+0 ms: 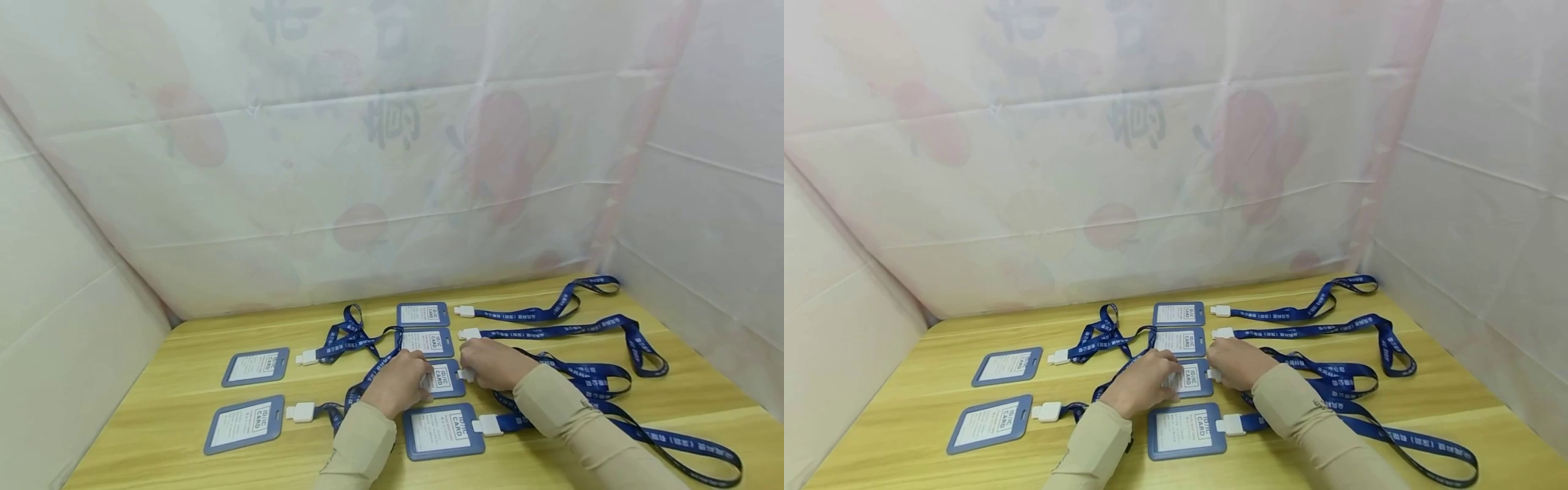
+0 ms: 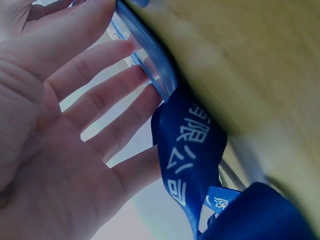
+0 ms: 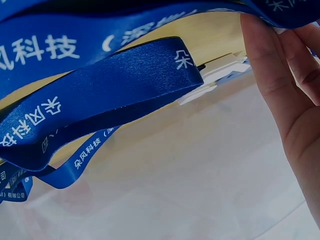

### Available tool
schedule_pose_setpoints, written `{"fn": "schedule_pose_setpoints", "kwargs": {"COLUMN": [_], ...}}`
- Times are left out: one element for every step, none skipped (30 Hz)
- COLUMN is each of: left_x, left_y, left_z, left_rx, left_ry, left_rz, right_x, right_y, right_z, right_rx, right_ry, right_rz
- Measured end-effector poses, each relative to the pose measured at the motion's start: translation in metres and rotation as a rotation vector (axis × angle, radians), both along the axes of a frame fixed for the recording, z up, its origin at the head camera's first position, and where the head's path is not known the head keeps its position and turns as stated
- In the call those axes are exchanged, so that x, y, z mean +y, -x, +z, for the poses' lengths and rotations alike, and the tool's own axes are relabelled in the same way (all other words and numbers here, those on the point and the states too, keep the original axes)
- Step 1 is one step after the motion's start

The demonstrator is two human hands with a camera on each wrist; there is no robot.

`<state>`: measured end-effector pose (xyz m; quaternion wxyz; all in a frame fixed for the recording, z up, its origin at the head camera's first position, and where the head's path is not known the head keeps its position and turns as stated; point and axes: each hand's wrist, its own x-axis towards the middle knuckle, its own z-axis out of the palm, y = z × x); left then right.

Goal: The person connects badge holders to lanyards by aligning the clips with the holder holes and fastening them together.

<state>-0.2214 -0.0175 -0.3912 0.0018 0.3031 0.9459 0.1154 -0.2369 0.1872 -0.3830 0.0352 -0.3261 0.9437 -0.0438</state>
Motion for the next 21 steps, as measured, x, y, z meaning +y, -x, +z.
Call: {"fn": "schedule_pose_setpoints", "kwargs": {"left_x": [0.0,0.0,0.0001,0.0003,0.0003,0.0003,0.0002,0.0001,0.0,0.0,-0.0001,0.0,0.0001,0.0003,0.0003,0.0004,0.0003,0.0004,0.0003,0.0002,0.0], "left_y": [0.0001,0.0001,0.0002,0.0003,0.0003,0.0004,0.0003,0.0004,0.0005,0.0005,0.0005,0.0006,0.0006,0.0008,0.0007,0.0007,0.0006,0.0006,0.0006,0.0005,0.0005], "left_z": [0.0,0.0,-0.0001,0.0,-0.0001,-0.0001,-0.0003,-0.0003,-0.0004,-0.0004,-0.0004,-0.0004,-0.0004,-0.0003,-0.0002,-0.0001,0.0,0.0,-0.0001,-0.0002,-0.0002], "left_rx": [-0.002,-0.003,-0.006,-0.008,-0.01,-0.012,-0.011,-0.011,-0.01,-0.009,-0.007,-0.005,-0.003,-0.002,-0.001,-0.002,-0.002,-0.004,-0.005,-0.007,-0.009], "left_ry": [-0.002,-0.004,-0.007,-0.011,-0.014,-0.015,-0.016,-0.017,-0.018,-0.018,-0.017,-0.016,-0.016,-0.015,-0.014,-0.013,-0.013,-0.013,-0.011,-0.01,-0.009], "left_rz": [0.0,0.0,0.0,0.001,0.002,0.002,0.002,0.002,0.001,0.0,-0.002,-0.005,-0.007,-0.009,-0.01,-0.009,-0.009,-0.008,-0.005,-0.003,-0.001], "right_x": [0.0001,0.0004,0.0005,0.0006,0.0006,0.0006,0.0005,0.0003,0.0002,0.0002,0.0001,0.0001,0.0002,0.0003,0.0004,0.0005,0.0006,0.0007,0.0007,0.0006,0.0005], "right_y": [-0.0001,-0.0001,-0.0002,-0.0002,-0.0003,-0.0003,-0.0003,-0.0003,-0.0003,-0.0004,-0.0006,-0.0007,-0.0008,-0.0008,-0.0008,-0.0007,-0.0006,-0.0004,-0.0003,-0.0002,-0.0002], "right_z": [-0.0001,-0.0004,-0.0006,-0.001,-0.001,-0.0013,-0.0014,-0.0016,-0.0016,-0.0015,-0.0014,-0.0014,-0.0013,-0.0014,-0.0015,-0.0015,-0.0017,-0.002,-0.0021,-0.0022,-0.0022], "right_rx": [0.001,0.003,0.004,0.006,0.006,0.009,0.011,0.013,0.015,0.016,0.017,0.02,0.021,0.024,0.028,0.031,0.035,0.039,0.04,0.042,0.043], "right_ry": [-0.001,-0.002,-0.003,-0.005,-0.004,-0.004,-0.002,-0.001,0.0,0.0,0.0,0.0,0.0,0.0,0.001,0.001,0.002,0.003,0.005,0.006,0.007], "right_rz": [0.001,0.002,0.001,0.0,-0.001,0.0,0.003,0.004,0.006,0.007,0.009,0.011,0.011,0.012,0.015,0.017,0.02,0.024,0.026,0.029,0.031]}}
